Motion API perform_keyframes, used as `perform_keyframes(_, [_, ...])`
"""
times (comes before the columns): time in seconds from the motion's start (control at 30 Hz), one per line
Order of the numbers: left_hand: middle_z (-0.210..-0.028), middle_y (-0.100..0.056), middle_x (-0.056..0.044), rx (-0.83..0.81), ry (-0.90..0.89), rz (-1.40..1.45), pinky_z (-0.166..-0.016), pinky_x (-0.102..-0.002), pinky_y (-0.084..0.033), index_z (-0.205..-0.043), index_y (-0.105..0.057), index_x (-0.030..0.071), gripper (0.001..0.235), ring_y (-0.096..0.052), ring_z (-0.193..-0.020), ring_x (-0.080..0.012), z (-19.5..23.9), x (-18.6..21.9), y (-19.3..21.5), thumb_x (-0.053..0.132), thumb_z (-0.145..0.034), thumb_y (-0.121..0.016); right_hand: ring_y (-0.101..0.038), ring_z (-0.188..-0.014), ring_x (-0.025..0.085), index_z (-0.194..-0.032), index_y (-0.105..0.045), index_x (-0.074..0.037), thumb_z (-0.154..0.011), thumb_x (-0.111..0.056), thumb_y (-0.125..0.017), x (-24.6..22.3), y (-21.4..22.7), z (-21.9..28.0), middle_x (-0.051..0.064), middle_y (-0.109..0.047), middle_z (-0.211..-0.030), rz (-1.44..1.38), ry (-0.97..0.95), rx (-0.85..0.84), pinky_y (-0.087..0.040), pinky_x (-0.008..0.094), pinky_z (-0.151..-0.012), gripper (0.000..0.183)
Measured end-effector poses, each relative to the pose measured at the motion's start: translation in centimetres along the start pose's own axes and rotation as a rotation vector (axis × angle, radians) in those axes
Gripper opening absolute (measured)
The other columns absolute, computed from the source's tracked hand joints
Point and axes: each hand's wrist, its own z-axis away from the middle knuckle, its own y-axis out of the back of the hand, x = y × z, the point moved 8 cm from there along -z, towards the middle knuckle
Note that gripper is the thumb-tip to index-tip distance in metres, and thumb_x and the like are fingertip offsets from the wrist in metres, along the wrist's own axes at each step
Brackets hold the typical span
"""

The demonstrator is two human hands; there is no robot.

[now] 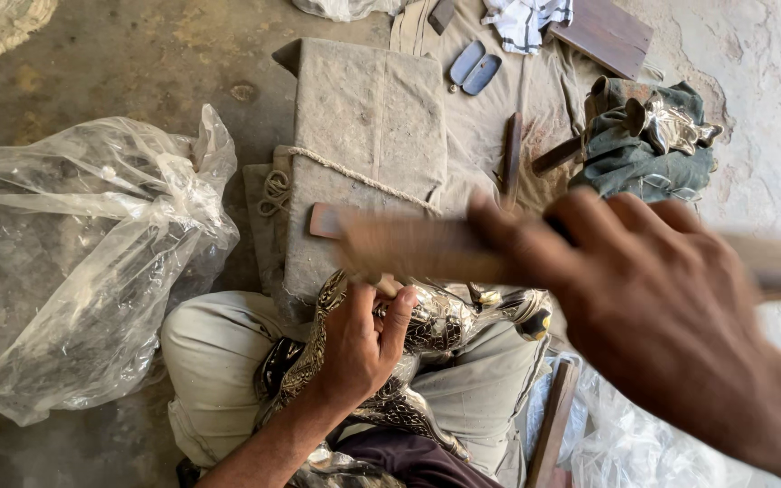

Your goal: The person uses a small metal punch and a wooden mallet to engrave decorative patterns onto a silver-colored metal elephant figurine. The person holds the figurine on their lap and repeatedly strikes the punch to create fine details on the surface.

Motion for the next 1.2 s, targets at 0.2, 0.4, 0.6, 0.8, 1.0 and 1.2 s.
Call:
perform_keyframes(0.2, [-0.084, -0.067, -0.007, -0.008, -0.001, -0.001, -0.046, -0.022, -0.056, -0.107, -0.055, 0.002, 0.017, -0.070, -0.069, -0.0126, -0.1, 0.1, 0.0, 0.019, -0.109, -0.058, -0.062, -0.075, 0.016, -0.160, -0.047, -0.030, -0.097, -0.010, -0.062, -0.2, -0.6, 0.5, 0.002, -0.069, -0.104, 0.010, -0.049, -0.087, -0.052, 0.032, -0.066, 0.068])
perform_keyframes(0.4, [-0.088, -0.068, -0.008, 0.011, -0.047, -0.007, -0.048, -0.023, -0.057, -0.107, -0.053, 0.002, 0.017, -0.071, -0.073, -0.0129, 0.3, -0.1, 0.0, 0.019, -0.111, -0.057, -0.061, -0.074, 0.015, -0.158, -0.049, -0.026, -0.097, -0.007, -0.062, -0.7, 0.5, -0.3, 0.002, -0.069, -0.101, -0.098, -0.071, -0.041, -0.052, 0.031, -0.066, 0.065])
perform_keyframes(0.6, [-0.089, -0.067, -0.008, 0.007, -0.040, 0.015, -0.050, -0.022, -0.061, -0.108, -0.053, 0.003, 0.018, -0.072, -0.075, -0.0136, 0.4, -0.6, -0.3, 0.020, -0.112, -0.055, -0.061, -0.070, 0.017, -0.150, -0.050, -0.022, -0.096, -0.014, -0.066, -1.1, 0.4, -0.5, 0.004, -0.068, -0.093, -0.218, -0.098, 0.004, -0.052, 0.033, -0.064, 0.057])
perform_keyframes(0.8, [-0.090, -0.066, -0.008, 0.015, -0.084, -0.021, -0.057, -0.024, -0.061, -0.111, -0.053, 0.004, 0.018, -0.070, -0.075, -0.0138, 0.3, -0.2, -0.2, 0.022, -0.114, -0.053, -0.059, -0.077, 0.016, -0.156, -0.050, -0.015, -0.098, -0.017, -0.069, -0.5, 0.2, 0.4, 0.005, -0.066, -0.095, -0.280, -0.101, 0.102, -0.051, 0.033, -0.067, 0.060])
perform_keyframes(1.0, [-0.085, -0.068, -0.007, -0.003, 0.004, -0.014, -0.053, -0.025, -0.061, -0.106, -0.054, 0.006, 0.017, -0.072, -0.071, -0.0145, 0.1, -0.3, 0.0, 0.021, -0.111, -0.058, -0.058, -0.074, 0.016, -0.155, -0.049, -0.013, -0.093, -0.012, -0.067, -0.5, 0.5, 0.0, 0.005, -0.063, -0.094, -0.402, -0.031, 0.174, -0.051, 0.031, -0.067, 0.064])
perform_keyframes(1.2, [-0.096, -0.070, -0.010, 0.023, -0.060, 0.010, -0.065, -0.026, -0.066, -0.112, -0.053, 0.005, 0.015, -0.075, -0.083, -0.0167, 0.0, 0.4, 0.3, 0.020, -0.114, -0.056, -0.060, -0.076, 0.017, -0.150, -0.051, -0.011, -0.089, -0.007, -0.066, -0.6, 1.0, -0.2, 0.006, -0.064, -0.095, -0.381, 0.029, 0.271, -0.051, 0.032, -0.068, 0.063])
